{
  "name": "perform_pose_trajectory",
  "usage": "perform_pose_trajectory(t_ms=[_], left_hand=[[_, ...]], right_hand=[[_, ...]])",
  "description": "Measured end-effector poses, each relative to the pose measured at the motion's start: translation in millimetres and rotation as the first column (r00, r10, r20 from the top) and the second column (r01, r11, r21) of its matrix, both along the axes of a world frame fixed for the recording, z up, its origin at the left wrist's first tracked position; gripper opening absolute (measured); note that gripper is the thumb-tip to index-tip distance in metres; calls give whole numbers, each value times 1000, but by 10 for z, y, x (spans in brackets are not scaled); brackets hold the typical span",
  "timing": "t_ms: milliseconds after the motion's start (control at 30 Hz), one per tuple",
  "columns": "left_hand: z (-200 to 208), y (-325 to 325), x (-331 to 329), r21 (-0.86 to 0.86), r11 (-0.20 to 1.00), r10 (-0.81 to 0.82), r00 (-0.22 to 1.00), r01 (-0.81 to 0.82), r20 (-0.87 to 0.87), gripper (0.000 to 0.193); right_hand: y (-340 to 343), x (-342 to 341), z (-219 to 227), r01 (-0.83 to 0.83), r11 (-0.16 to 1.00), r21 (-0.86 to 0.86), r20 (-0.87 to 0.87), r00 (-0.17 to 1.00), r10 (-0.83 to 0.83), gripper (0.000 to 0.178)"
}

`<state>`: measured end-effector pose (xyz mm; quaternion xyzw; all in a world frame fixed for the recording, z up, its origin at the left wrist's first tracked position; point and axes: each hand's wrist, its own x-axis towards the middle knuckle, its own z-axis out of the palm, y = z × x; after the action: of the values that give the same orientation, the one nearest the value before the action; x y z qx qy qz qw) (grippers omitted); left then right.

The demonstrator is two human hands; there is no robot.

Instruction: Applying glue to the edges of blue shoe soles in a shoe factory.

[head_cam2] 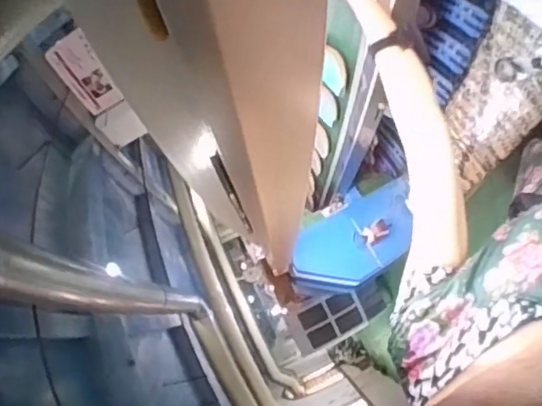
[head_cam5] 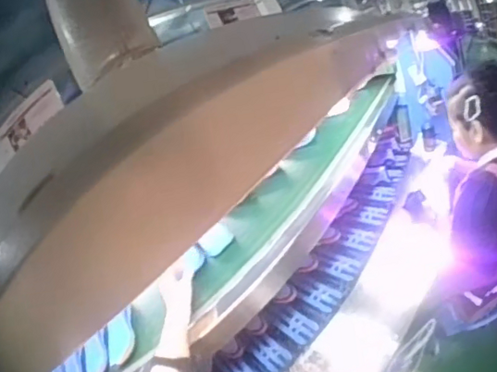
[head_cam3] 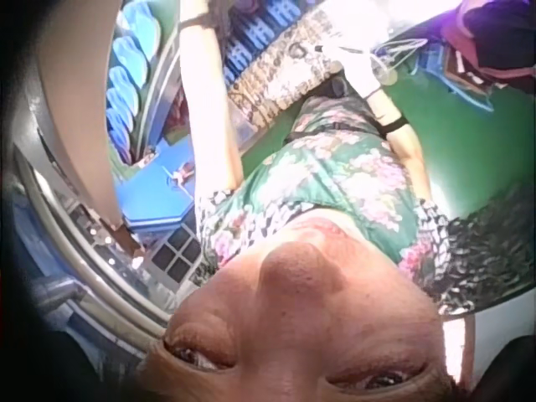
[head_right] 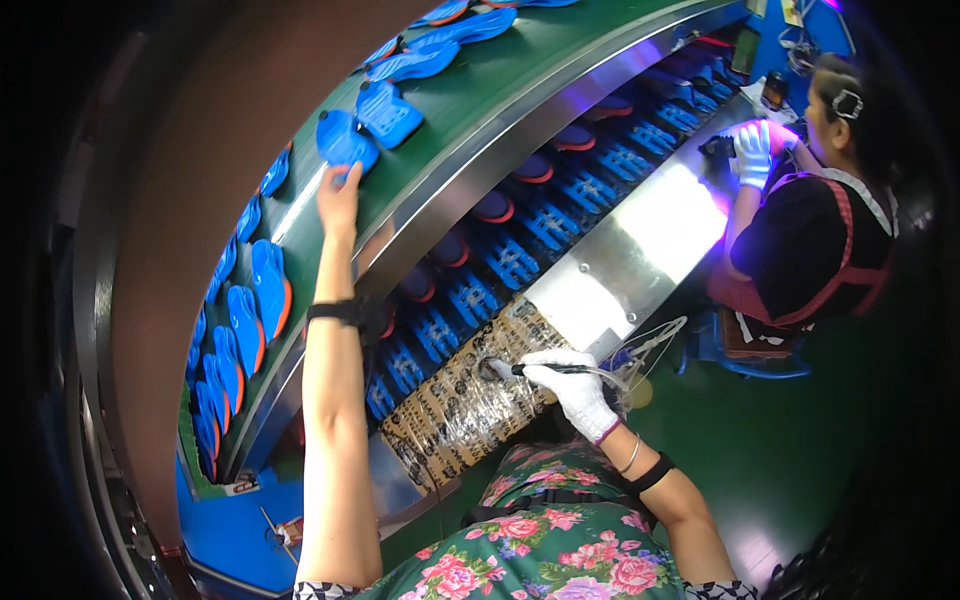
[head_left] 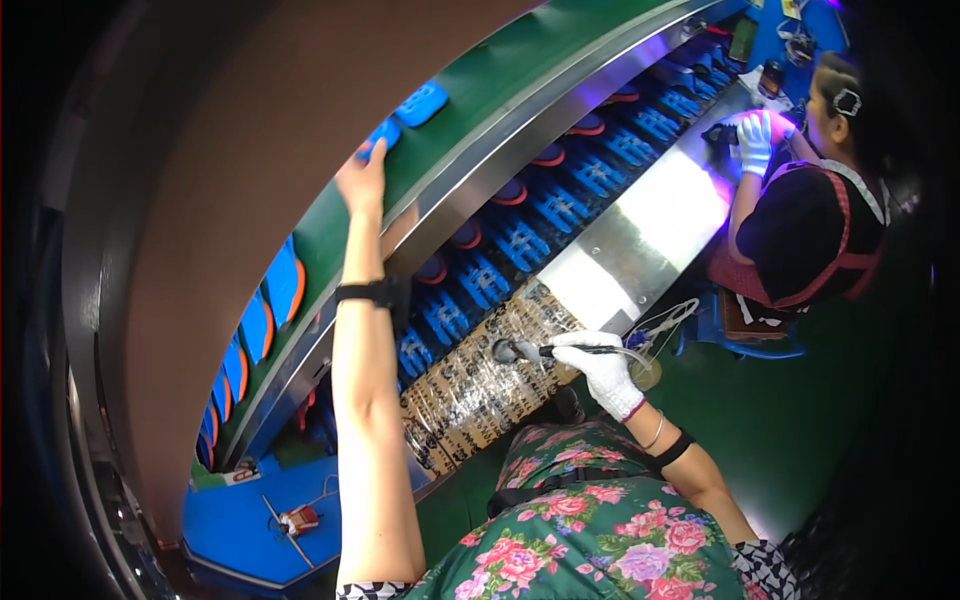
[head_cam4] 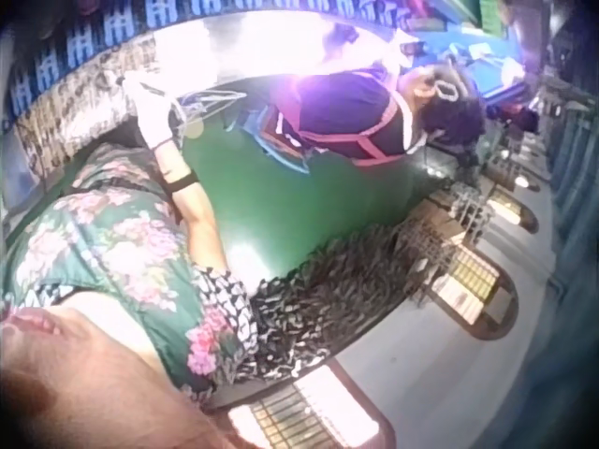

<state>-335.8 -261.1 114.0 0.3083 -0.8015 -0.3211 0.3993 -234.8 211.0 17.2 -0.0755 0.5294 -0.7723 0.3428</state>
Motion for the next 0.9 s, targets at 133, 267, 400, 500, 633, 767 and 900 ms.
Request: perform_pose_trajectory(t_ms=[133,267,400,500,633,767,900], left_hand=[[245,576,597,196,963,-142,967,184,-211,20],[265,885,1613,287,950,-83,987,120,-138,14],[184,1152,1892,261,945,-113,947,195,-299,11],[152,1306,1770,-86,992,-90,996,91,11,29],[127,1443,1804,164,950,-194,911,267,-364,42],[214,1856,2109,216,953,-91,879,213,-469,43],[-213,2099,2486,104,991,111,937,-81,-331,8]], right_hand=[[110,-79,-121,28,1000,-11,46,999,-28,21],[155,-54,-34,12,1000,-18,13,1000,-11,20],[154,-45,-20,-36,999,-21,54,998,37,20],[114,-28,-46,-58,998,18,16,998,58,20],[93,-29,79,-57,997,52,40,998,55,20],[105,-24,124,48,999,-3,127,991,-47,21],[135,-25,343,59,995,-76,133,990,-48,22]])
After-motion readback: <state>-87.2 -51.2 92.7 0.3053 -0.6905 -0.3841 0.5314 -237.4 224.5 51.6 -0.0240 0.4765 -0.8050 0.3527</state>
